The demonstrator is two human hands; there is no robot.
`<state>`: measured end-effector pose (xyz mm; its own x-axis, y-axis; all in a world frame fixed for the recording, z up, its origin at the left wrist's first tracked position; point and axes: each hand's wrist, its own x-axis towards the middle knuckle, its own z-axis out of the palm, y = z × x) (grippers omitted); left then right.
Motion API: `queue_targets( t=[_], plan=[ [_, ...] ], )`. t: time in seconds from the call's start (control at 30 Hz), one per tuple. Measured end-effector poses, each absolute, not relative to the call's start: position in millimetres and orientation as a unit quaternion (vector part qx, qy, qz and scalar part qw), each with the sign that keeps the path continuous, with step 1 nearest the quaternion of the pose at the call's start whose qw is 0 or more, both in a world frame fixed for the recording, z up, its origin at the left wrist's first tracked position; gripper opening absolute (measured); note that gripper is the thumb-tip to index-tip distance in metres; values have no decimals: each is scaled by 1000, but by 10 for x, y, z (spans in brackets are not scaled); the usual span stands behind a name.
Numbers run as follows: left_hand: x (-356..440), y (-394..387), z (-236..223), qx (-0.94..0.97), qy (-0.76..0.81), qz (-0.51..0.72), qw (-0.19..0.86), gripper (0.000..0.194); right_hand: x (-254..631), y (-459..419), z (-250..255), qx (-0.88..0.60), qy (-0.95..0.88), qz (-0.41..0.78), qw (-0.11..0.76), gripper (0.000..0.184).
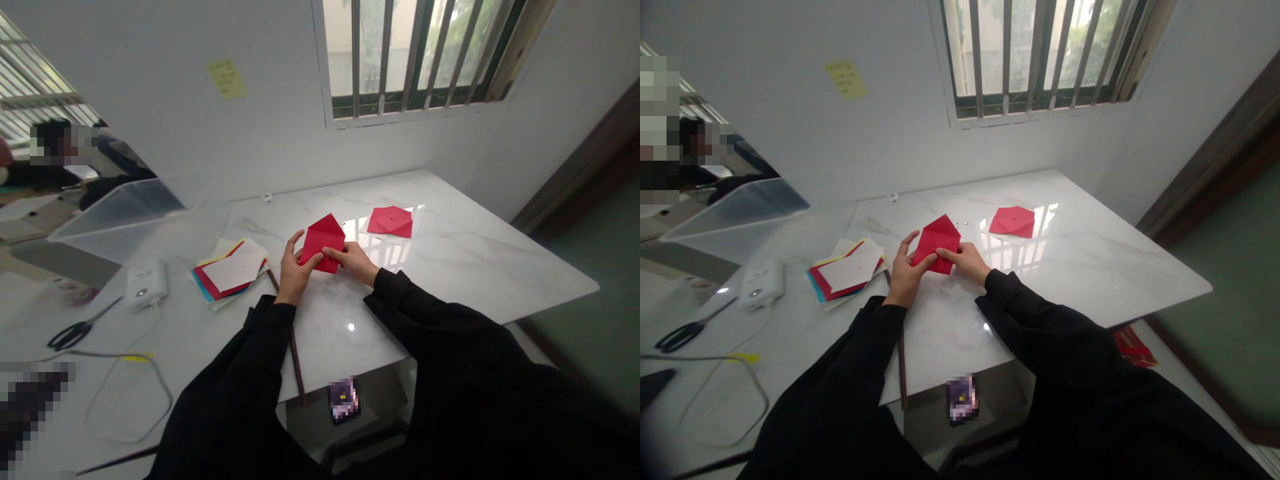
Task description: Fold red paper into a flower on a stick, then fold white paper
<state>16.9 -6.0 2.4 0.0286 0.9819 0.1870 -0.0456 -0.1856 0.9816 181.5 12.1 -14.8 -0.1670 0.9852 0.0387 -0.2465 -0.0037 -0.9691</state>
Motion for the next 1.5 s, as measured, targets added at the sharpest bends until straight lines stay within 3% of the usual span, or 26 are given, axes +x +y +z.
queue_targets(
  t=[0.17,0.4,0.97,1.5],
  plan=[
    [158,-9,-36,521,428,559,482,106,1843,148,-179,-409,-508,576,493,51],
    [126,52,-133,490,410,589,494,87,1880,193,-190,-419,-509,578,481,40],
    [296,196,-65,462,408,619,487,62,1883,217,-247,-424,-475,568,522,51],
    [314,101,-50,435,395,607,535,43,1928,215,-273,-429,-539,543,480,50]
  ],
)
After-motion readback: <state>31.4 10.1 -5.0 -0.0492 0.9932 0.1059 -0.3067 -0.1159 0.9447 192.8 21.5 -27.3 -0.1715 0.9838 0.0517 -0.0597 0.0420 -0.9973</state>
